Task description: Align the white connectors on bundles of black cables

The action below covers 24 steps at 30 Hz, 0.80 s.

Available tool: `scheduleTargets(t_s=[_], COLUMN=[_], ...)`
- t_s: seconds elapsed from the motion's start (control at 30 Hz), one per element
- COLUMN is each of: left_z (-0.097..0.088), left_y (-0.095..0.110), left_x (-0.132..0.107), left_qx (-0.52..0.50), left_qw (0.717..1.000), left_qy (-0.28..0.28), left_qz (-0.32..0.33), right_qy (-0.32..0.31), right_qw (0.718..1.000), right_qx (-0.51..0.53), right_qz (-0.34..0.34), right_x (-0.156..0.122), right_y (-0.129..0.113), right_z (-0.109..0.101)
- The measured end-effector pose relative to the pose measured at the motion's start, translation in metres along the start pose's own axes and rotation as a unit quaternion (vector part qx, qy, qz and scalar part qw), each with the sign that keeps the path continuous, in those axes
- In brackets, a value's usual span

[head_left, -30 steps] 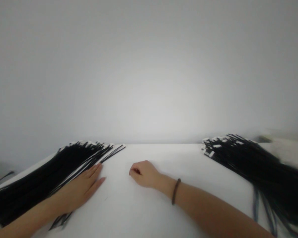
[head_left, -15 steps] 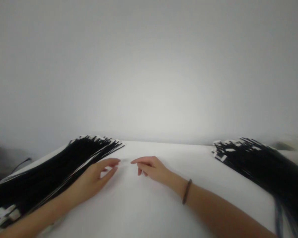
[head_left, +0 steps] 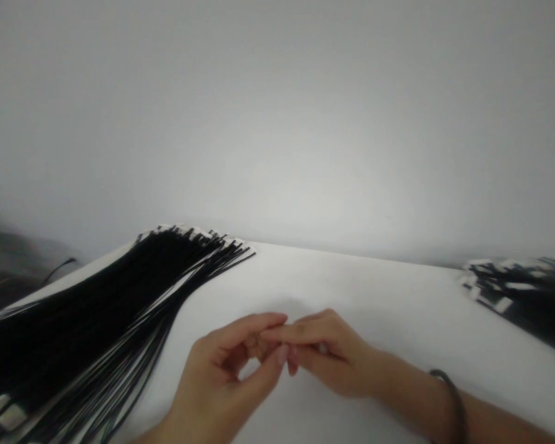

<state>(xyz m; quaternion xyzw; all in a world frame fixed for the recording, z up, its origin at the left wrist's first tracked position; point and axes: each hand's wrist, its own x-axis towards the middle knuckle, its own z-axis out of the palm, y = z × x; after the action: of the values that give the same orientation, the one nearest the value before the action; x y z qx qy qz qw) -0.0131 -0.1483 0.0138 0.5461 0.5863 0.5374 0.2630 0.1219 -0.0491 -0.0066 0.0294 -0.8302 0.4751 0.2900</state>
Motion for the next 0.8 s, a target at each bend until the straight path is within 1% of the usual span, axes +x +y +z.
scheduleTargets(t_s=[0.1, 0.2, 0.33, 0.43, 0.5, 0.63, 0.73, 0.8], left_z=[0.001, 0.001, -0.002, -0.004, -0.005, -0.004, -0.003, -0.003], left_y=[0.001, 0.001, 0.006, 0.009, 0.011, 0.010, 0.007, 0.004], left_x=[-0.001, -0.004, -0.008, -0.010, -0.010, -0.009, -0.009, -0.010], left_qx=[0.020, 0.047, 0.068, 0.064, 0.052, 0.039, 0.025, 0.021], left_qw=[1.000, 0.999, 0.997, 0.997, 0.998, 0.998, 0.997, 0.997], left_qy=[0.010, 0.016, 0.008, -0.001, -0.005, -0.012, -0.023, -0.021], left_qz=[-0.001, 0.012, 0.027, 0.040, 0.046, 0.052, 0.063, 0.067], right_qy=[-0.031, -0.051, -0.022, 0.002, 0.004, -0.011, -0.009, 0.002], right_qw=[0.995, 0.992, 0.996, 0.999, 1.000, 0.997, 0.996, 0.998], right_qx=[-0.087, -0.106, -0.080, -0.032, 0.011, 0.072, 0.081, 0.066], right_qz=[0.036, 0.043, 0.017, -0.003, -0.004, 0.015, 0.020, 0.020], right_x=[-0.001, -0.002, -0.002, -0.002, -0.002, -0.004, -0.004, -0.004], right_y=[-0.005, -0.009, -0.010, -0.012, -0.013, -0.013, -0.013, -0.013], right_z=[-0.001, -0.002, 0.001, 0.004, 0.006, 0.007, 0.006, 0.005])
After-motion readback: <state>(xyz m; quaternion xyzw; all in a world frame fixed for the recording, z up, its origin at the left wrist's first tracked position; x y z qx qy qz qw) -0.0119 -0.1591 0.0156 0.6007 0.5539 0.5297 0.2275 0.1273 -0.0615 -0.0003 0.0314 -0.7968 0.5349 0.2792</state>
